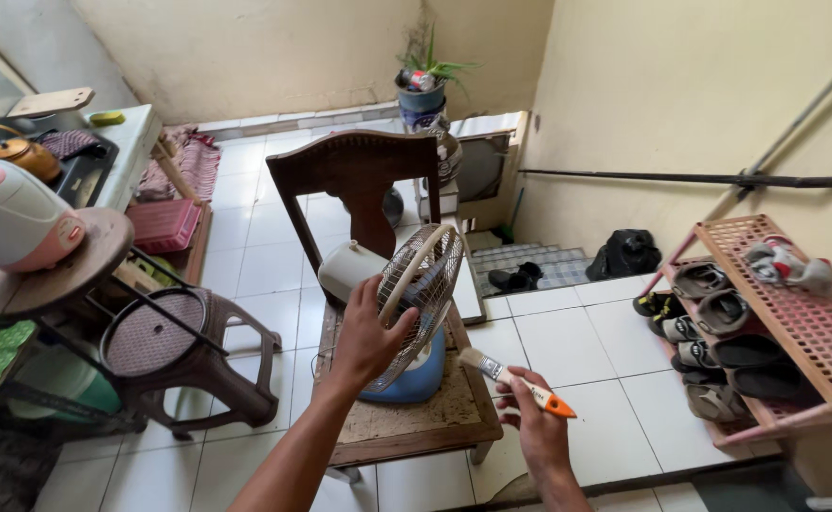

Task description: The person uses a paintbrush to dust a black computer tower and a blue table fan. They clean the top, sides, and front of the computer tower, then move to the fan to dust the grill and base.

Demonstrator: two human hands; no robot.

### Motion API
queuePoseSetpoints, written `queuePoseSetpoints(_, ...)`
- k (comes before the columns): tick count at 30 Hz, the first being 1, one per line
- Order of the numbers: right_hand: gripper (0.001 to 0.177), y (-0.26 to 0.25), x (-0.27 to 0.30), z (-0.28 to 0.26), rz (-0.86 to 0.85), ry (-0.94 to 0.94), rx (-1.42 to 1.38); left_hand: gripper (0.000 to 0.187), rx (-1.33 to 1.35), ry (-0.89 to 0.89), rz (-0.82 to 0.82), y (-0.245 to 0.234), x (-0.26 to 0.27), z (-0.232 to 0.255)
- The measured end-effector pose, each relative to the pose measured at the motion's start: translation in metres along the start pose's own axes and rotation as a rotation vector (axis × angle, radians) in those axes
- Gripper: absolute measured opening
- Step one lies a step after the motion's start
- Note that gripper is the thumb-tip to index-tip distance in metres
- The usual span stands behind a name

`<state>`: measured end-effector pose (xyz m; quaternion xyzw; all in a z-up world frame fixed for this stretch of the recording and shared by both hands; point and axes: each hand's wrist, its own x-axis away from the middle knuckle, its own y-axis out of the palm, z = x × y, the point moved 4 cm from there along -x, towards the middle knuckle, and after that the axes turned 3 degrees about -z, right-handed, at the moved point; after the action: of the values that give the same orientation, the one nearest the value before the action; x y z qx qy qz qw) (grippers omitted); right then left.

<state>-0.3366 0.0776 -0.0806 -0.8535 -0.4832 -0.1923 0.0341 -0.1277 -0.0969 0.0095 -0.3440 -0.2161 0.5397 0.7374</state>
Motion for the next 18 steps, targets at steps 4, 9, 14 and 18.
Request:
queuePoseSetpoints(4, 0.041, 0.003, -0.05, -0.016, -0.085, -0.017, -0.068, 0.098, -0.221, -0.111, -0.017, 0.02, -0.035, 0.001)
queuePoseSetpoints(9, 0.043, 0.011, -0.103, -0.026, -0.18, -0.055, -0.051, 0.085, -0.295, -0.061, 0.039, 0.029, -0.053, -0.01)
queuePoseSetpoints(14, 0.04, 0.011, -0.151, -0.036, -0.144, -0.112, -0.058, 0.074, -0.195, -0.095, -0.009, 0.021, -0.057, -0.02)
queuePoseSetpoints(18, 0.039, 0.02, -0.169, -0.034, -0.191, -0.164, -0.059, 0.068, -0.144, 0.018, 0.013, 0.002, -0.06, -0.029)
